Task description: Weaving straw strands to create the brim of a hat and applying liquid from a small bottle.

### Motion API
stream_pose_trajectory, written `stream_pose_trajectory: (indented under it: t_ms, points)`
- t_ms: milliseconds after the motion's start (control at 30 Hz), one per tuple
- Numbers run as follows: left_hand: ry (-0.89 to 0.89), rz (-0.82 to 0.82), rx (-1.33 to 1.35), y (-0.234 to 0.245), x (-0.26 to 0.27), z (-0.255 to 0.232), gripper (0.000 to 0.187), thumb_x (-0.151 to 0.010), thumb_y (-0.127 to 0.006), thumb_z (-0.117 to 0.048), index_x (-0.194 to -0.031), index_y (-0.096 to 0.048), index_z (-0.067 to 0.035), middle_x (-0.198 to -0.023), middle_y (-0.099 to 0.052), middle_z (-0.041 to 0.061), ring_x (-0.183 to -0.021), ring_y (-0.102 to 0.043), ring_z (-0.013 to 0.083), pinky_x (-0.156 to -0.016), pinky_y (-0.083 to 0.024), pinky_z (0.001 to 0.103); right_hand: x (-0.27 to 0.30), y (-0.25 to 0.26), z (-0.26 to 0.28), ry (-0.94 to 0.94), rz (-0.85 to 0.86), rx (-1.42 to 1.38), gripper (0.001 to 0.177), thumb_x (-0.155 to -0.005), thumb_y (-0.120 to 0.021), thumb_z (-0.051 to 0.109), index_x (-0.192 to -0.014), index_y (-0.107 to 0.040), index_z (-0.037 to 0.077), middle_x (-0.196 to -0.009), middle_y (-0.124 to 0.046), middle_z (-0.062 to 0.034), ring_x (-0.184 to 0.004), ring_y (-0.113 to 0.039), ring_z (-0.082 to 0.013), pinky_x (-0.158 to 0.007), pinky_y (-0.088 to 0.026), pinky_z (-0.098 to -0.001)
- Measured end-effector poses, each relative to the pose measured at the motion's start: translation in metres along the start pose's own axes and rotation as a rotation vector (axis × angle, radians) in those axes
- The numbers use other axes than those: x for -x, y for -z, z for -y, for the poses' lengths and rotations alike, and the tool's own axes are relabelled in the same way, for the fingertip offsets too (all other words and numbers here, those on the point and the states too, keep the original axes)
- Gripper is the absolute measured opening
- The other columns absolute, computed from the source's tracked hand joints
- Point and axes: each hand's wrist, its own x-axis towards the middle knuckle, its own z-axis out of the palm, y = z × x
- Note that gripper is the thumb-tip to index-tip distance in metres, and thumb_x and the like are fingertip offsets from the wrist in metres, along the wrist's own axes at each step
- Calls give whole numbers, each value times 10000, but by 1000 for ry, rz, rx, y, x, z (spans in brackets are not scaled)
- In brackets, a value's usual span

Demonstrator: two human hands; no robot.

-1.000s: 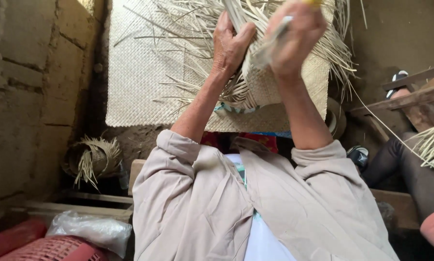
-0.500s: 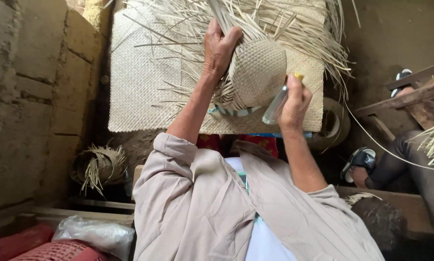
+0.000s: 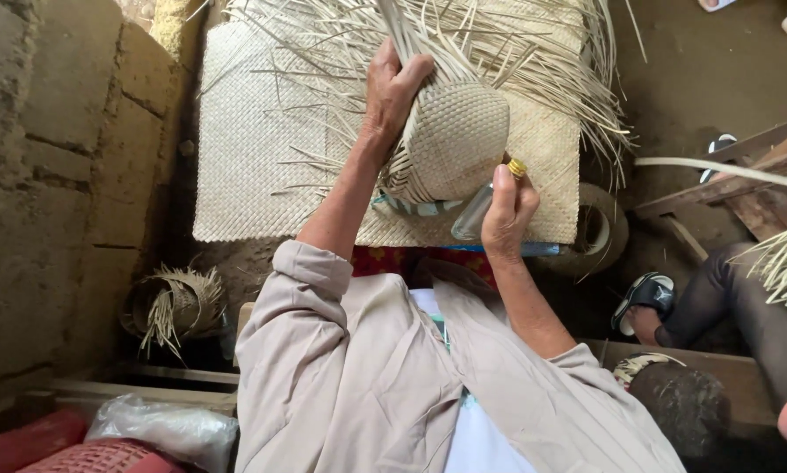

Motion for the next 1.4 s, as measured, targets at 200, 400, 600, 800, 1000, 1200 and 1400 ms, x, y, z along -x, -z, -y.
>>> stream_pose_trajectory:
  t_ms: [200, 400, 600, 800, 1000, 1200, 1400]
  points:
    - [22, 6, -40, 0, 6, -8, 235, -800, -612, -353, -837, -520, -139, -794, -512, -11, -720, -474, 127, -635, -426, 325, -19, -4, 44, 425, -97, -95, 291, -996, -433, 234, -914, -532, -28, -820, -571, -173, -717, -586, -263, -618, -520, -353]
    - [12, 54, 5, -3, 0, -2, 261, -824, -555, -359, -918, -536, -117, -817, -608, 15, -715, -588, 131, -623, -566, 311, -50, -26, 56, 916, 45, 4, 335, -1029, -497, 291, -822, -507, 28, -616, -520, -72, -515, -482, -209, -508, -401, -338]
    - [41, 70, -47, -3, 3, -10, 263, -816, -542, -369, -911, -533, -124, -818, -610, 24, -718, -597, 147, -636, -564, 340, -116, -80, 48, 976, 106, -46, 97, -1020, -418, 178, -1068, -480, 120, -671, -430, -41, -510, -380, -155, -427, -318, -321]
    - [-17, 52, -22, -5, 0, -3, 249, -837, -530, -364, -892, -544, -122, -819, -617, 25, -715, -586, 139, -640, -576, 330, -95, -57, 49, 962, 51, -144, 271, -1048, -456, 258, -873, -538, 68, -685, -515, -66, -496, -469, -195, -417, -387, -337]
    - [-32, 48, -45, -7, 2, 2, 282, -857, -502, -404, -905, -526, -127, -831, -593, 20, -726, -564, 133, -657, -570, 335, -59, -27, 35, 1076, 33, 28, 433, -1036, -482, 365, -788, -553, 17, -598, -547, -96, -458, -508, -211, -433, -418, -351]
    - [46, 60, -2, -4, 2, -14, 264, -820, -530, -360, -919, -544, -116, -810, -644, 31, -710, -604, 139, -629, -576, 329, -129, -89, 51, 1079, 27, 66, 66, -1052, -432, 117, -1097, -470, 147, -746, -466, -49, -555, -432, -174, -445, -331, -303]
    - [16, 38, -33, -5, 4, -10, 237, -807, -540, -369, -843, -535, -135, -789, -617, 12, -709, -567, 134, -633, -538, 334, -81, -37, 24, 1284, -178, 248, 125, -1016, -530, 155, -1110, -507, 74, -1049, -477, -93, -797, -568, -232, -634, -567, -368]
